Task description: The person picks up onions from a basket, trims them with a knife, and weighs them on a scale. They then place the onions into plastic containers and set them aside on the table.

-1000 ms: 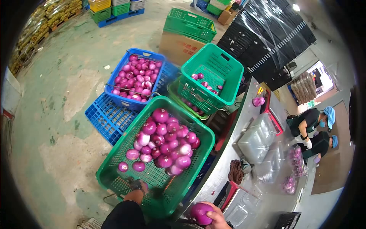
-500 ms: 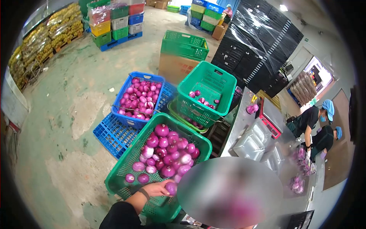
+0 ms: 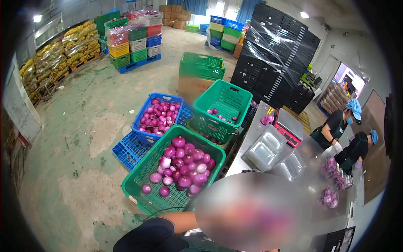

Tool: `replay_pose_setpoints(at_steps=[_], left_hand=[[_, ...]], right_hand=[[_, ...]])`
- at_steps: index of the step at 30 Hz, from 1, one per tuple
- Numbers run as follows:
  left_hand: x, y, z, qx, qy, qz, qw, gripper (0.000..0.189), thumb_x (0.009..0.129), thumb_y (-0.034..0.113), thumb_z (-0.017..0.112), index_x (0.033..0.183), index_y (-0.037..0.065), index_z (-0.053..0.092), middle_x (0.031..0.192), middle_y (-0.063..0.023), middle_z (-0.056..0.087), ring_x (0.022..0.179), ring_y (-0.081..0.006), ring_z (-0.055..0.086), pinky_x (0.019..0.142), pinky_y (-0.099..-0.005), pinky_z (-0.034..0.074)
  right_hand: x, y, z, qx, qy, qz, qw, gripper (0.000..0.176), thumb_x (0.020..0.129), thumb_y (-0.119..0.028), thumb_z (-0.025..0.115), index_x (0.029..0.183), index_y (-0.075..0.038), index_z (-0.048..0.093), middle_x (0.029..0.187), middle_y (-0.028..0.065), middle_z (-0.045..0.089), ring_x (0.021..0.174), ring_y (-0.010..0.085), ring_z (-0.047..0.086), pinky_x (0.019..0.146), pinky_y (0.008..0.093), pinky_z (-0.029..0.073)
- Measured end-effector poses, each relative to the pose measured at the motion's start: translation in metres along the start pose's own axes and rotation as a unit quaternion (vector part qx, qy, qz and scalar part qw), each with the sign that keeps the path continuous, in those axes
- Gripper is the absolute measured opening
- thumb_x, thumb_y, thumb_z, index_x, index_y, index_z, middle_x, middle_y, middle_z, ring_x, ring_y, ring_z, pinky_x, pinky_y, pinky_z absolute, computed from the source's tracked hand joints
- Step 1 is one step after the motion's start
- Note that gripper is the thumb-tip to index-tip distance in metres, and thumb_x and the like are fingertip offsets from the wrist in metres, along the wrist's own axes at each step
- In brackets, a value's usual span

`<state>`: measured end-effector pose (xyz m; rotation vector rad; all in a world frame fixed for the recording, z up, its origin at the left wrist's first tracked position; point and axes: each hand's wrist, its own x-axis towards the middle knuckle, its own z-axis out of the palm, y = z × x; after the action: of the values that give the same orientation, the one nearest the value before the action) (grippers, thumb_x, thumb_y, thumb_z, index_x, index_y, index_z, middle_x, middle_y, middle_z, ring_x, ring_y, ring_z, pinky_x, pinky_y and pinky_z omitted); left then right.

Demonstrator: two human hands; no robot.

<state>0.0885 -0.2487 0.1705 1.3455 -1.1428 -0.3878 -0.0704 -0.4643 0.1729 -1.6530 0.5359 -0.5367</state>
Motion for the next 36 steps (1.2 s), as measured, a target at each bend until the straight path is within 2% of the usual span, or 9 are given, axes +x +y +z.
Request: replay_pose_setpoints(at_steps=[5, 9, 15, 21, 23, 28, 30, 34, 36], left_hand=[[0.014, -0.022, 0.062, 0.169, 0.043, 0.052, 0.983, 0.070, 0.069, 0.033, 0.090, 0.127, 0.008, 0.059, 0.118, -0.0141, 0.062, 0.119, -0.0335, 0.056, 0.103, -0.0476, 0.041], [0.005, -0.037, 0.083, 0.276, 0.044, -0.009, 0.960, 0.071, 0.068, 0.036, 0.089, 0.125, 0.008, 0.059, 0.122, -0.0144, 0.060, 0.131, -0.0382, 0.047, 0.109, -0.0588, 0.032], [0.001, -0.050, 0.095, 0.257, 0.120, 0.056, 0.957, 0.058, 0.071, 0.026, 0.081, 0.121, 0.006, 0.059, 0.132, -0.0190, 0.054, 0.134, -0.0431, 0.043, 0.111, -0.0575, 0.034], [-0.013, -0.042, 0.103, 0.263, 0.141, -0.020, 0.954, 0.064, 0.074, 0.025, 0.079, 0.130, 0.003, 0.056, 0.148, -0.0244, 0.039, 0.136, -0.0471, 0.040, 0.112, -0.0528, 0.039], [-0.018, -0.036, 0.102, 0.243, 0.148, -0.058, 0.957, 0.067, 0.077, 0.026, 0.079, 0.134, 0.002, 0.054, 0.150, -0.0251, 0.036, 0.137, -0.0472, 0.040, 0.112, -0.0507, 0.041], [-0.045, -0.021, 0.100, 0.068, 0.199, -0.289, 0.934, 0.080, 0.085, 0.039, 0.080, 0.145, 0.002, 0.044, 0.136, -0.0256, 0.055, 0.128, -0.0392, 0.056, 0.108, -0.0436, 0.045], [-0.049, -0.008, 0.094, 0.028, 0.170, -0.347, 0.922, 0.079, 0.085, 0.039, 0.080, 0.145, 0.001, 0.043, 0.125, -0.0216, 0.060, 0.118, -0.0344, 0.061, 0.100, -0.0409, 0.049], [-0.055, 0.000, 0.091, -0.174, 0.123, -0.434, 0.876, 0.063, 0.091, 0.033, 0.076, 0.137, -0.001, 0.049, 0.102, -0.0094, 0.067, 0.086, -0.0191, 0.067, 0.072, -0.0296, 0.055], [-0.060, -0.009, 0.089, -0.255, 0.125, -0.421, 0.862, 0.055, 0.093, 0.030, 0.074, 0.133, -0.001, 0.051, 0.099, -0.0073, 0.066, 0.080, -0.0152, 0.065, 0.066, -0.0266, 0.052]], right_hand=[[-0.006, 0.010, -0.023, -0.138, 0.015, -0.109, 0.984, 0.096, 0.063, -0.010, 0.082, 0.150, -0.005, 0.042, 0.125, 0.0098, 0.057, 0.104, 0.0191, 0.061, 0.093, 0.0326, 0.052], [-0.003, 0.024, -0.036, -0.176, -0.002, -0.108, 0.978, 0.094, 0.060, -0.015, 0.085, 0.144, -0.002, 0.047, 0.135, 0.0177, 0.056, 0.122, 0.0297, 0.059, 0.106, 0.0405, 0.047], [0.001, 0.019, -0.035, -0.404, -0.065, -0.284, 0.867, 0.083, 0.056, -0.023, 0.086, 0.130, -0.001, 0.056, 0.125, 0.0214, 0.060, 0.113, 0.0406, 0.060, 0.097, 0.0488, 0.050], [0.000, 0.022, -0.030, -0.401, -0.087, -0.244, 0.879, 0.073, 0.059, -0.024, 0.087, 0.123, -0.003, 0.060, 0.121, 0.0198, 0.061, 0.117, 0.0405, 0.055, 0.103, 0.0510, 0.043], [0.009, 0.029, -0.038, -0.288, -0.068, -0.216, 0.930, 0.067, 0.066, -0.023, 0.088, 0.123, -0.002, 0.061, 0.124, 0.0184, 0.060, 0.118, 0.0375, 0.056, 0.103, 0.0488, 0.043], [0.074, 0.068, -0.064, -0.300, 0.023, -0.116, 0.947, 0.062, 0.078, -0.020, 0.083, 0.131, 0.001, 0.058, 0.128, 0.0178, 0.058, 0.119, 0.0311, 0.058, 0.096, 0.0428, 0.049], [0.101, 0.069, -0.058, 0.001, 0.064, 0.144, 0.987, 0.068, 0.083, -0.009, 0.070, 0.146, 0.002, 0.047, 0.109, 0.0086, 0.059, 0.092, 0.0201, 0.061, 0.071, 0.0322, 0.051], [0.119, 0.075, -0.078, 0.082, -0.008, 0.167, 0.982, 0.075, 0.083, -0.002, 0.065, 0.152, 0.005, 0.038, 0.105, 0.0051, 0.058, 0.082, 0.0154, 0.059, 0.059, 0.0260, 0.047], [0.089, 0.061, -0.092, -0.039, -0.073, 0.021, 0.996, 0.079, 0.077, 0.002, 0.062, 0.153, 0.000, 0.041, 0.094, 0.0031, 0.058, 0.075, 0.0148, 0.059, 0.060, 0.0259, 0.049]])
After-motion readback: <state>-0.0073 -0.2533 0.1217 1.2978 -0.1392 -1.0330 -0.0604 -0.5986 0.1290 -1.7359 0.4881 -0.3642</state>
